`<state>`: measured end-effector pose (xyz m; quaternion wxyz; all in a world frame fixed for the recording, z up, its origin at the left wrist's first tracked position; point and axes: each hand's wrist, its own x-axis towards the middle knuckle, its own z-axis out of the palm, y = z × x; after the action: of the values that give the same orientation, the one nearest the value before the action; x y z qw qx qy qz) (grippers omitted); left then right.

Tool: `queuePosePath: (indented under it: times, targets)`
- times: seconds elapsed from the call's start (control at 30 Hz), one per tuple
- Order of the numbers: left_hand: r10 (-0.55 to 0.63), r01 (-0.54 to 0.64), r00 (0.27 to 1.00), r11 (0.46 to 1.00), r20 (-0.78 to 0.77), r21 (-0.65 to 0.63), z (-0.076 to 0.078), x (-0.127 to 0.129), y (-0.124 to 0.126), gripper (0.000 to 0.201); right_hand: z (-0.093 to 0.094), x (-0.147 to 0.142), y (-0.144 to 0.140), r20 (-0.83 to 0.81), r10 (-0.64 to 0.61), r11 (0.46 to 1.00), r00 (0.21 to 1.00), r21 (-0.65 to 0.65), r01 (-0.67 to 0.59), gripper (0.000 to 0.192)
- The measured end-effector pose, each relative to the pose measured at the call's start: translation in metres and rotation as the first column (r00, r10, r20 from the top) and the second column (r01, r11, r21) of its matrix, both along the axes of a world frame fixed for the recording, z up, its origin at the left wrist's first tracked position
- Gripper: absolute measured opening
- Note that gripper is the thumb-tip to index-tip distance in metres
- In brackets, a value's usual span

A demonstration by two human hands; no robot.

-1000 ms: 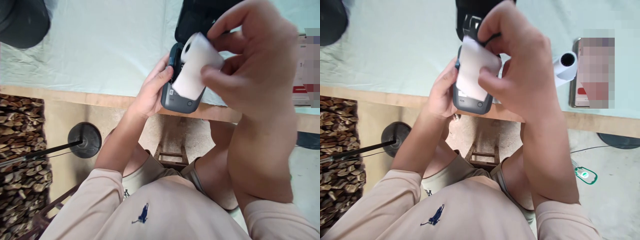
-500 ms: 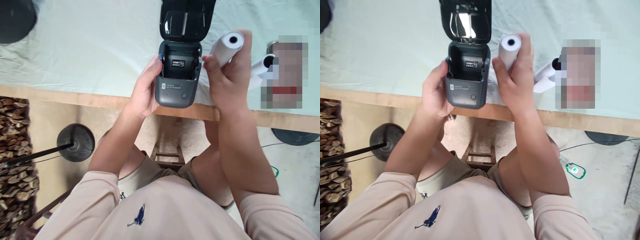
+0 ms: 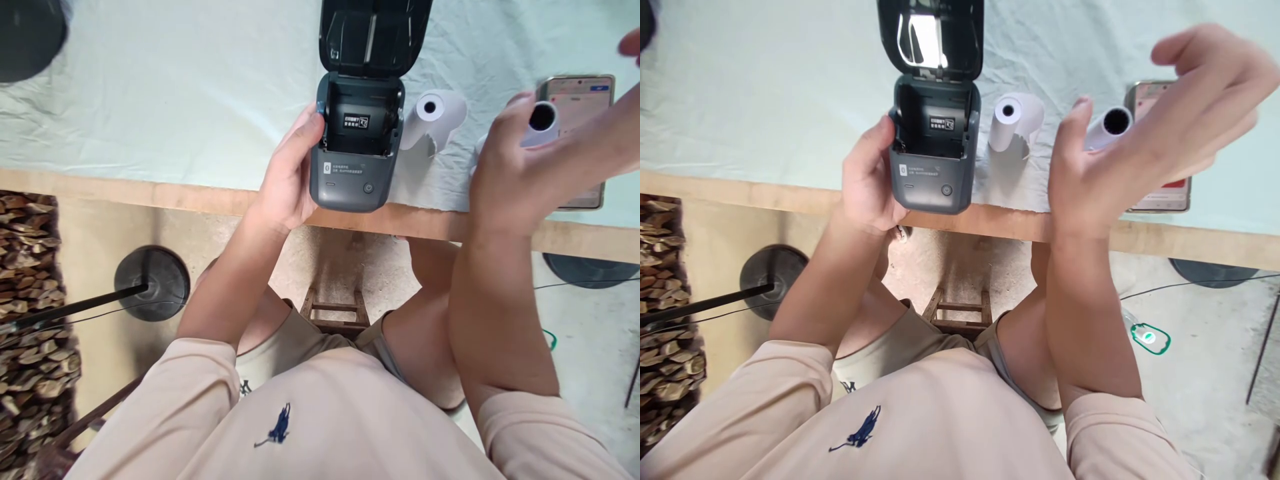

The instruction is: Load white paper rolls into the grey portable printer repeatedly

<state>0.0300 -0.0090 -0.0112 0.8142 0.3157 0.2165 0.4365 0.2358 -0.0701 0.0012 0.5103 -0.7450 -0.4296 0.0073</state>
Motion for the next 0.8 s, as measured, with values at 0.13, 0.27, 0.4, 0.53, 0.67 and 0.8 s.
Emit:
queuePosePath:
  times: [0.13, 0.27, 0.4, 0.53, 0.67, 0.8]
  targets:
    - [0.001, -0.001, 1.0, 1.0, -0.022, 0.005, -0.003, -0.002, 0.002, 0.022, -0.017, 0.02, 0.006, 0.248, 0.047, 0.965, 0.968, -0.263, 0.02, 0.029]
    - [-0.028, 0.029, 0.998, 0.999, -0.052, 0.015, -0.003, -0.004, 0.005, 0.022, -0.024, 0.02, 0.01, 0.206, 0.101, 0.971, 0.973, -0.234, -0.051, 0.041]
    - [-0.028, 0.029, 0.999, 1.0, -0.039, 0.011, -0.002, -0.004, 0.004, 0.021, -0.026, 0.015, 0.015, -0.075, 0.104, 0.993, 0.992, -0.052, -0.108, 0.059]
    - [-0.007, 0.007, 1.0, 1.0, -0.022, 0.001, -0.002, -0.003, 0.003, 0.02, -0.031, 0.019, 0.03, -0.627, 0.242, 0.957, 0.74, 0.28, -0.076, 0.031]
    - [-0.027, 0.028, 0.999, 0.999, -0.021, 0.036, -0.003, -0.002, 0.003, 0.021, -0.019, 0.025, 0.036, -0.88, 0.355, 0.932, 0.316, 0.306, -0.195, 0.024]
    - [-0.018, 0.027, 0.996, 0.994, -0.086, 0.105, -0.004, -0.002, 0.004, 0.031, -0.009, 0.031, 0.035, -0.893, 0.449, 0.853, -0.029, 0.438, -0.282, 0.035]
